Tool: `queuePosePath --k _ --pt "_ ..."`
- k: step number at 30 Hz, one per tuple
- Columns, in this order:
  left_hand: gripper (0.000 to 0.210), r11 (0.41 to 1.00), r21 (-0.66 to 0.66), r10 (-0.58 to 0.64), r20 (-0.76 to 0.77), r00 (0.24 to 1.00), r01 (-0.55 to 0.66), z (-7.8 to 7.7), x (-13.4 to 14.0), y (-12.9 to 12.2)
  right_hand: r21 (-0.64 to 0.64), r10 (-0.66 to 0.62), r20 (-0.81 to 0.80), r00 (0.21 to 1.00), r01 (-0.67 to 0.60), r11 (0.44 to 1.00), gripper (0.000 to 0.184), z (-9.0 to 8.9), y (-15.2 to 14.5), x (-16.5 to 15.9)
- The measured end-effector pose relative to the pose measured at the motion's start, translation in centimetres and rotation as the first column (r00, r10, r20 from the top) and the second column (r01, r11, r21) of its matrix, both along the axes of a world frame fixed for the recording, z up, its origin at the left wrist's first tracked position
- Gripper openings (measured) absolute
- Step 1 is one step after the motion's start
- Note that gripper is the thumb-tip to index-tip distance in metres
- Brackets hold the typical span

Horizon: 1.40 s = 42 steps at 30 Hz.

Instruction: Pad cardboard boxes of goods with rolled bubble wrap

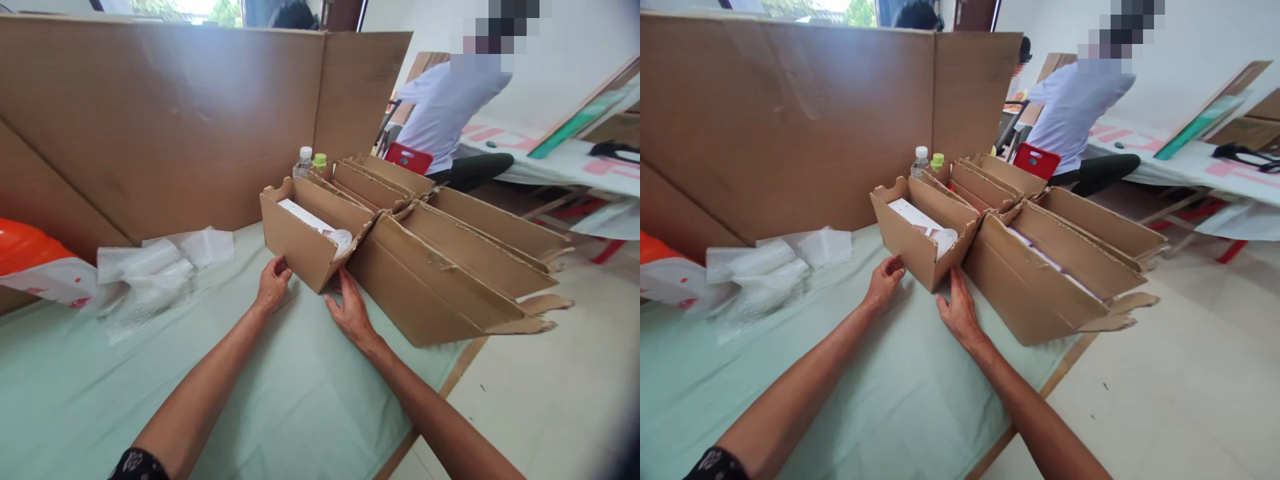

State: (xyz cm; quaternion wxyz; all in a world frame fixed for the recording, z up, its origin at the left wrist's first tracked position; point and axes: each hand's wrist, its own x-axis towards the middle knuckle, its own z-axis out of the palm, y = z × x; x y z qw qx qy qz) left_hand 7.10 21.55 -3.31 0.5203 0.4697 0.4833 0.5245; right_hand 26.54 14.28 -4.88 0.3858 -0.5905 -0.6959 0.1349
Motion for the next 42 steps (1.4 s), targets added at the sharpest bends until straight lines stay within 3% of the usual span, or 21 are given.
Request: queuePosePath --k 7,12,15,18,22,26,28,30,34,35,37,38,39,40,41,42 --pt "0.075 0.990 0.066 -0.122 -0.071 0.990 0.127 -0.4 0.4 1.6 -0.061 -0.009 -0.047 0.999 0.006 0.998 0.070 -0.3 0.6 -0.4" --pt "0.078 0.978 0.109 -0.153 -0.212 0.965 0.179 -0.8 0.5 2.1 -0.092 0.009 -0.046 0.999 -0.013 0.996 0.070 -0.4 0.7 -0.4" --pt "0.078 0.965 0.159 -0.142 -0.354 0.925 0.208 -0.8 0.7 0.6 -0.082 0.004 -0.029 1.000 -0.006 0.997 0.069 -0.5 0.9 -0.2" --pt "0.070 0.948 0.194 -0.115 -0.528 0.842 0.252 -0.7 1.0 -3.2 -0.038 -0.004 0.014 1.000 0.004 0.999 0.065 -0.8 1.2 -0.1" --pt "0.054 0.929 0.177 -0.118 -0.691 0.713 0.325 0.2 0.1 -10.3 0.006 -0.006 0.197 0.980 0.005 1.000 0.050 -0.9 1.3 0.0" --pt "0.058 0.888 0.125 -0.153 -0.828 0.540 0.443 1.2 -3.0 -18.1 0.035 0.037 0.430 0.902 -0.057 0.998 0.048 -0.6 0.2 -1.0" --pt "0.063 0.851 0.096 -0.161 -0.888 0.430 0.516 0.9 -4.8 -22.1 0.065 0.062 0.507 0.860 -0.110 0.992 0.049 -0.5 -1.2 -2.4" --pt "0.066 0.826 0.095 -0.158 -0.907 0.389 0.556 0.0 -6.3 -25.8 0.095 0.116 0.551 0.826 -0.200 0.975 0.050 -0.6 -3.2 -4.6" --pt "0.033 0.790 0.102 -0.252 -0.846 0.471 0.605 -1.3 -10.0 -30.7 0.167 0.299 0.585 0.754 -0.473 0.865 0.053 -1.2 -8.1 -11.5" --pt "0.028 0.777 0.088 -0.317 -0.801 0.508 0.623 -0.8 -11.7 -31.2 0.187 0.347 0.590 0.729 -0.542 0.820 0.055 -1.4 -9.5 -13.5" --pt "0.030 0.770 0.058 -0.429 -0.690 0.583 0.635 1.7 -16.3 -31.7 0.215 0.455 0.602 0.657 -0.681 0.700 0.060 -1.5 -12.3 -17.3" --pt "0.033 0.827 0.013 -0.421 -0.651 0.632 0.563 3.5 -19.2 -31.7 0.219 0.510 0.610 0.606 -0.748 0.626 0.061 -1.5 -13.6 -19.1" --pt "0.031 0.905 -0.005 -0.323 -0.659 0.680 0.425 5.7 -22.4 -31.6 0.216 0.561 0.622 0.546 -0.808 0.547 0.062 -1.6 -14.9 -20.6" --pt "0.030 0.977 0.040 -0.117 -0.725 0.679 0.211 7.9 -25.9 -31.4 0.211 0.601 0.636 0.485 -0.858 0.469 0.063 -1.7 -15.9 -21.8" --pt "0.029 0.990 0.140 0.105 -0.791 0.602 0.011 10.2 -29.5 -31.1 0.210 0.626 0.648 0.433 -0.892 0.400 0.061 -1.8 -16.8 -22.9" --pt "0.028 0.944 0.275 0.328 -0.828 0.454 -0.181 12.4 -33.1 -30.7 0.211 0.639 0.658 0.398 -0.912 0.351 0.058 -1.9 -17.4 -23.7"
